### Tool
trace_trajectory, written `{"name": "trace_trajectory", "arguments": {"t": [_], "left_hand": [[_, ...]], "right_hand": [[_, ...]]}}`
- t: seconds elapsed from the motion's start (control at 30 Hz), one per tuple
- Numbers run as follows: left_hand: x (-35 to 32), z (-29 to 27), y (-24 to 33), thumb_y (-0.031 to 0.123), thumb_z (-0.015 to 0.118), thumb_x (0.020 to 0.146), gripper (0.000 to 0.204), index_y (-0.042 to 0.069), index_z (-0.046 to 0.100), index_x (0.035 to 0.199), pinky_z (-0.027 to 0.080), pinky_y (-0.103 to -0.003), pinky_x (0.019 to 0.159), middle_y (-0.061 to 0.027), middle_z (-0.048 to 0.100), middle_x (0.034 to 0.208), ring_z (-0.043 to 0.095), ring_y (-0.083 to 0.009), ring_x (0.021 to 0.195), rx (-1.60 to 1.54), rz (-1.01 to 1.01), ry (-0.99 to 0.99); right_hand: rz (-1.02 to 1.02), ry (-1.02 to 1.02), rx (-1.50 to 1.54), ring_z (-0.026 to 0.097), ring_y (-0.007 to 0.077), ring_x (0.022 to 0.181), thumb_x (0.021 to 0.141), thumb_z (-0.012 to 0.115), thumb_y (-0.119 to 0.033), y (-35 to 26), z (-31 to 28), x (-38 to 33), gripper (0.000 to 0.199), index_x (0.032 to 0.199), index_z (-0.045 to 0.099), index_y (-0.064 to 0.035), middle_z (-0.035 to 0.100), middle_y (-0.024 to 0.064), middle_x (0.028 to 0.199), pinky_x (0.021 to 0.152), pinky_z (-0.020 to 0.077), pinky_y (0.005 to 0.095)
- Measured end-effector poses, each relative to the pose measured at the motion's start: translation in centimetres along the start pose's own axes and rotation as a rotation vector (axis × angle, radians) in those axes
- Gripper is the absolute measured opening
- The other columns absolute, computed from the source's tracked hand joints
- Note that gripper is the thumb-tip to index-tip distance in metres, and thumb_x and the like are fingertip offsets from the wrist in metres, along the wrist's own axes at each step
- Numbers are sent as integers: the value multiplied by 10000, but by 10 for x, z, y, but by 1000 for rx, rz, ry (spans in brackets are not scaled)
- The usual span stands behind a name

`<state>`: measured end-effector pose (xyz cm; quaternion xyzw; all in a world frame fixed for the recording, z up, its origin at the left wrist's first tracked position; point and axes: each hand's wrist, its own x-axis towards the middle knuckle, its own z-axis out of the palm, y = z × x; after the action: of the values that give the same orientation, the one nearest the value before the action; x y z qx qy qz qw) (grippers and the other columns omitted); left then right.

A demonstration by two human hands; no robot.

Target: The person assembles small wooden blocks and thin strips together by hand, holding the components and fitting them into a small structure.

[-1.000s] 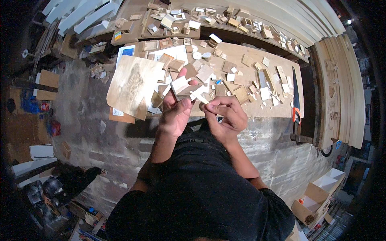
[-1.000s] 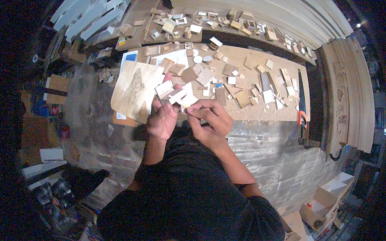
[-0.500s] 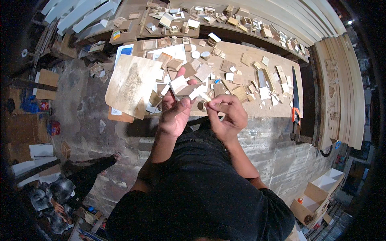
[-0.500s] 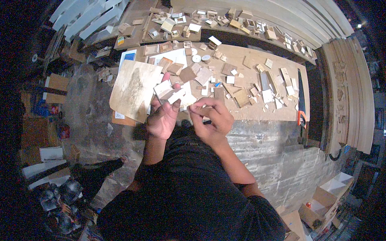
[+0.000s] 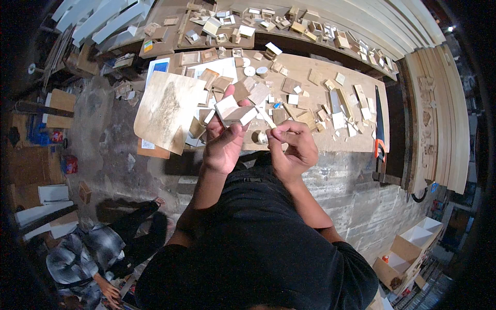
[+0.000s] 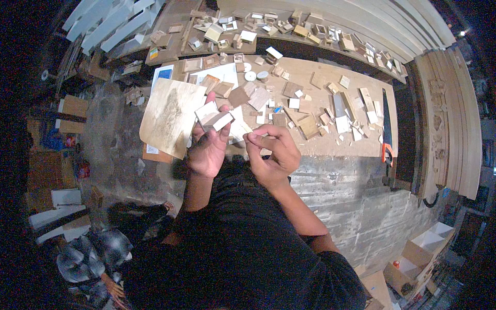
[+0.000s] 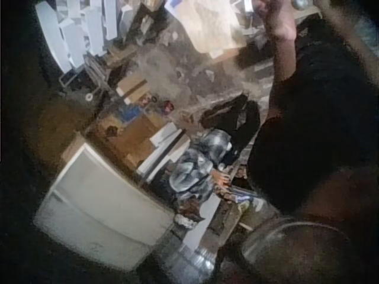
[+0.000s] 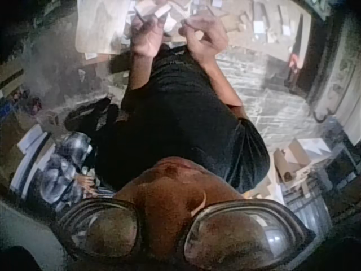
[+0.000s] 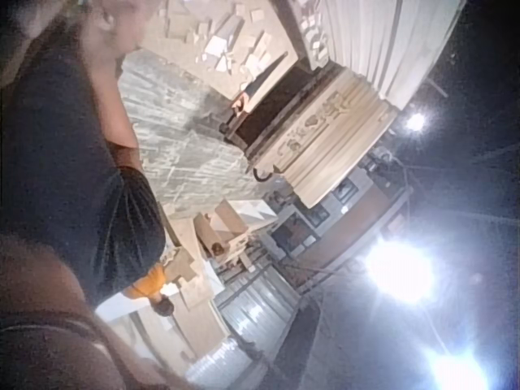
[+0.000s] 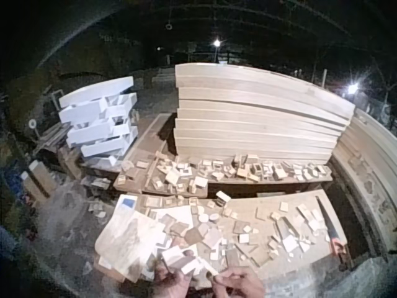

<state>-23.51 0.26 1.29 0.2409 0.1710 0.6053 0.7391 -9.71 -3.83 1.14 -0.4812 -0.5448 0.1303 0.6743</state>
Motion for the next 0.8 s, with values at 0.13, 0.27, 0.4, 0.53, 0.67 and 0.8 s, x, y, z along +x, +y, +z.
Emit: {"name": "trace_trajectory", "arguments": {"t": [0.13, 0.27, 0.4, 0.53, 0.67, 0.8], "left_hand": [[4, -1, -5, 121, 745, 828, 937, 1, 139, 1533, 363, -376, 1088, -132, 525, 1363, 516, -206, 1243, -22, -6, -1], [8, -1, -8, 97, 727, 839, 910, 3, 146, 1533, 365, -372, 1087, -151, 509, 1392, 494, -211, 1277, -29, -4, -15], [14, 1, -12, 76, 709, 843, 884, 4, 160, 1531, 351, -378, 1107, -167, 483, 1421, 466, -216, 1312, -41, 37, -24], [18, 8, -14, 65, 700, 839, 878, 4, 162, 1531, 323, -388, 1126, -163, 496, 1402, 469, -223, 1307, -98, 37, 0], [23, 12, -14, 80, 711, 832, 890, 3, 165, 1531, 301, -400, 1135, -150, 512, 1378, 473, -231, 1299, -63, 32, 26], [28, 16, -19, 89, 718, 826, 901, 3, 164, 1531, 301, -403, 1136, -141, 510, 1379, 474, -233, 1294, -42, 37, 42]], "right_hand": [[-55, -67, 61, 676, 177, 757, 693, 778, 69, 5, 3, 4, 179, 843, 716, -5, 681, 140, 878, 616, 525, 254], [-25, -162, 136, 677, 172, 757, 700, 776, 71, -2, 2, 8, 158, 827, 717, -3, 676, 137, 897, 633, 542, 247], [-14, -148, 176, 677, 166, 771, 708, 771, 76, 0, 0, 15, 142, 822, 709, 18, 674, 146, 897, 655, 556, 261], [-44, -121, 84, 660, 159, 731, 704, 773, 86, 20, -4, 26, 150, 816, 696, 22, 673, 151, 888, 604, 533, 253], [90, -45, 94, 643, 167, 724, 698, 774, 87, 31, -10, 31, 161, 807, 686, 7, 674, 148, 876, 590, 505, 253], [-11, -76, 75, 646, 173, 733, 695, 780, 66, 29, -11, 37, 157, 802, 698, -13, 680, 131, 864, 608, 499, 263]]}}
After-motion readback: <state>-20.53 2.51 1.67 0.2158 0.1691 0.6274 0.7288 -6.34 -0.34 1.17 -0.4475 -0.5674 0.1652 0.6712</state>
